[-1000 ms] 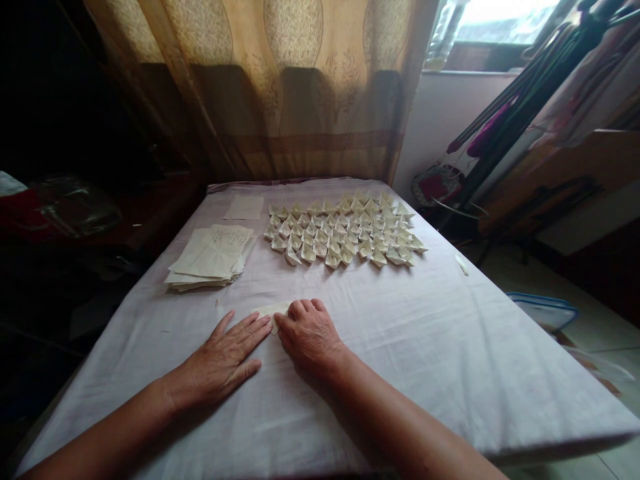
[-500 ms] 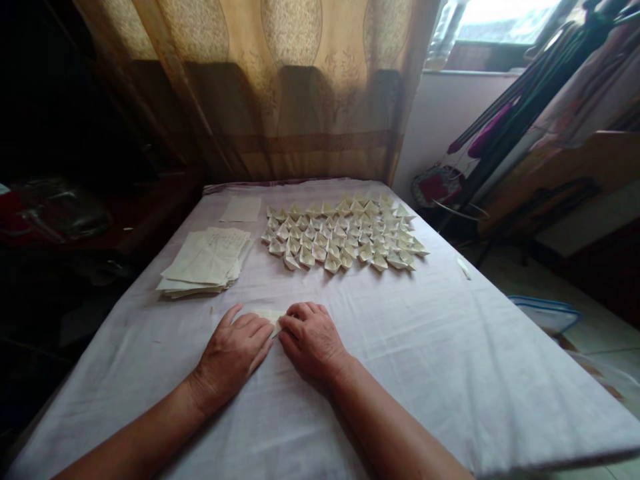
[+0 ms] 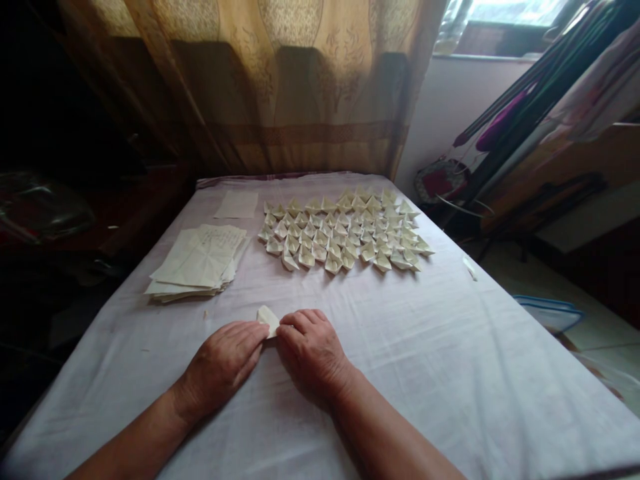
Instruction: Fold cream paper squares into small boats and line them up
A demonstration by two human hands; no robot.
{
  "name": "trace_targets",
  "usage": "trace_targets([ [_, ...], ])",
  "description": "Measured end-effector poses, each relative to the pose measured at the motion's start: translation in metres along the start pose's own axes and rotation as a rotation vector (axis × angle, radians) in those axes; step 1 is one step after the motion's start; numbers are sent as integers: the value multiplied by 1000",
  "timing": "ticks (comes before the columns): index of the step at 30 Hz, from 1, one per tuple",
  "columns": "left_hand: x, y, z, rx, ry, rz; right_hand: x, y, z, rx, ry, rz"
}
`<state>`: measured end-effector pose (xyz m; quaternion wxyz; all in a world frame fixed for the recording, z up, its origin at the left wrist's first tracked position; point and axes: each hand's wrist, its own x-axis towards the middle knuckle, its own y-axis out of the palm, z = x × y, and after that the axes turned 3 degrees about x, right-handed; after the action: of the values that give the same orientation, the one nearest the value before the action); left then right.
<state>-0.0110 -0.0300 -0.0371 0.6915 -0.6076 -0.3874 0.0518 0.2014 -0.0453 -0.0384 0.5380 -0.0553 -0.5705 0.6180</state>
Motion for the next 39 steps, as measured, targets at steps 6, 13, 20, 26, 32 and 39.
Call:
trace_targets([
  [6,0,3,2,-38,-26,-55,1,0,3,30,8,28],
  [13,-2,5,6,-172,-25,-65,-2,2,-1,54,25,44],
  [20,3,1,3,-181,-33,-54,-4,-1,-2,61,7,91],
  [26,8,-5,-1,-101,-73,-55,-3,-2,-2,86,0,102],
  [32,6,-5,4,-146,-86,-88,-2,-1,-1,74,37,84],
  [39,5,-5,6,-304,-85,-99,-1,-1,-6,-4,-57,-28],
])
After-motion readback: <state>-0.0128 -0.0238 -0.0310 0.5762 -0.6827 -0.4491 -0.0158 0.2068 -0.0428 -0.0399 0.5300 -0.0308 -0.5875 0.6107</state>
